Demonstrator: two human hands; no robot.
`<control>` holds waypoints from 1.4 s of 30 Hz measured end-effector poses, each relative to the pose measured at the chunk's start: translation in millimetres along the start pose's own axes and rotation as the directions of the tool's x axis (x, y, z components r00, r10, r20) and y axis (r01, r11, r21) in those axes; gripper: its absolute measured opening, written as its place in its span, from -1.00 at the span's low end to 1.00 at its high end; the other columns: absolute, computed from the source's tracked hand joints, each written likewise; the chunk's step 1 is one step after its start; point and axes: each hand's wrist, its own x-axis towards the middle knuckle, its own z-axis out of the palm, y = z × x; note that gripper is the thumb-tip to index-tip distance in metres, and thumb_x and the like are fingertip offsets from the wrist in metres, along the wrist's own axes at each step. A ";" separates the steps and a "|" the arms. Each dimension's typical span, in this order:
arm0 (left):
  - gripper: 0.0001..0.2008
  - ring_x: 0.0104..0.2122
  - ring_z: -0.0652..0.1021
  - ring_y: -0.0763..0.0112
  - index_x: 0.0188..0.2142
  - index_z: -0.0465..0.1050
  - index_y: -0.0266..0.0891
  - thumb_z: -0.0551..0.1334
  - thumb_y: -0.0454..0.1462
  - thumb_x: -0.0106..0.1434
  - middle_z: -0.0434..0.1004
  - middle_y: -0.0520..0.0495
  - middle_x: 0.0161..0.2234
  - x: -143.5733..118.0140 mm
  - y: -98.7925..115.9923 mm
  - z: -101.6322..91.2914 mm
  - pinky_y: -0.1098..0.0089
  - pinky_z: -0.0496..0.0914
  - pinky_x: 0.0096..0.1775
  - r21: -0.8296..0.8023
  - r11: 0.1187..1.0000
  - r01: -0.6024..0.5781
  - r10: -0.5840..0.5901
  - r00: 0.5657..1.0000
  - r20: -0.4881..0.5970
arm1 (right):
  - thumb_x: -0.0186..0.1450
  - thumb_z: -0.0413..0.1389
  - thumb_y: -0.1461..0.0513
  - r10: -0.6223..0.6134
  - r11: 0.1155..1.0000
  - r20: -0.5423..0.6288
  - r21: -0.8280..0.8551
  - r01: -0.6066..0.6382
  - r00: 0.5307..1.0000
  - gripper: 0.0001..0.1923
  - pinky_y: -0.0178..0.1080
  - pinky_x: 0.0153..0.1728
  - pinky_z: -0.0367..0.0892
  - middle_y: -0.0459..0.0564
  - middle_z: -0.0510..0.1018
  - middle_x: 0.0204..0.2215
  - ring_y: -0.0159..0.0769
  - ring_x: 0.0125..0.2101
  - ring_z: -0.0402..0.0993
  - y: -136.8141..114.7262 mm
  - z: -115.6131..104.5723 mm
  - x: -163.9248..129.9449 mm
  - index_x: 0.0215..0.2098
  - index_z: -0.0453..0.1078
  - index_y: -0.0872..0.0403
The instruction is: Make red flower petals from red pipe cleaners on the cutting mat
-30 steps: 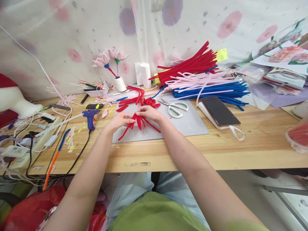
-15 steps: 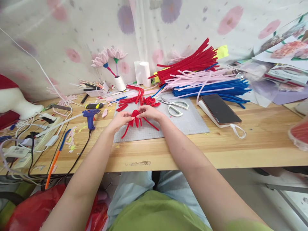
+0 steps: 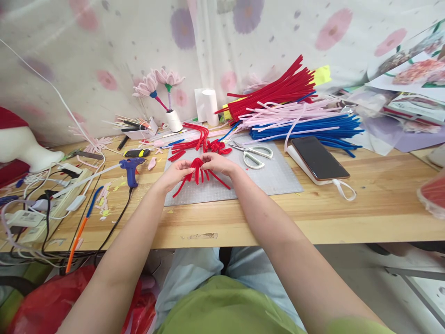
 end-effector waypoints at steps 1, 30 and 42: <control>-0.89 -0.65 0.41 0.56 -0.39 0.34 -0.35 0.20 -0.43 0.02 0.42 0.03 -0.60 1.1 -1.3 -1.0 0.50 0.29 -0.54 0.012 1.000 -0.016 0.016 1.000 0.000 | -0.07 0.13 0.36 -0.003 1.000 -0.002 -0.002 0.003 1.000 -0.79 -0.39 -0.42 0.21 -0.13 0.46 -0.48 -0.48 -0.48 0.32 0.4 -0.3 0.2 -0.41 0.34 0.17; -0.70 -0.50 0.50 0.48 -0.30 0.46 -0.31 0.31 -0.26 -0.08 0.54 -0.09 -0.42 -1.5 -5.8 -3.6 0.50 0.27 -0.44 0.060 0.993 0.100 -0.105 0.990 0.091 | -0.07 0.26 0.26 0.027 0.996 0.057 0.082 -0.032 0.998 -0.70 -0.38 -0.52 0.27 -0.12 0.46 -0.53 -0.50 -0.57 0.35 4.3 -1.3 0.1 -0.39 0.32 0.18; -0.80 -0.59 0.46 0.50 -0.39 0.47 -0.37 0.30 -0.32 -0.07 0.52 -0.11 -0.51 -3.1 -1.5 -0.9 0.47 0.32 -0.50 0.140 0.988 0.061 -0.077 0.991 0.108 | -0.06 0.24 0.24 0.027 0.999 0.058 0.017 -0.028 0.998 -0.71 -0.44 -0.59 0.20 -0.13 0.42 -0.55 -0.54 -0.58 0.29 -1.4 3.7 -2.5 -0.38 0.34 0.20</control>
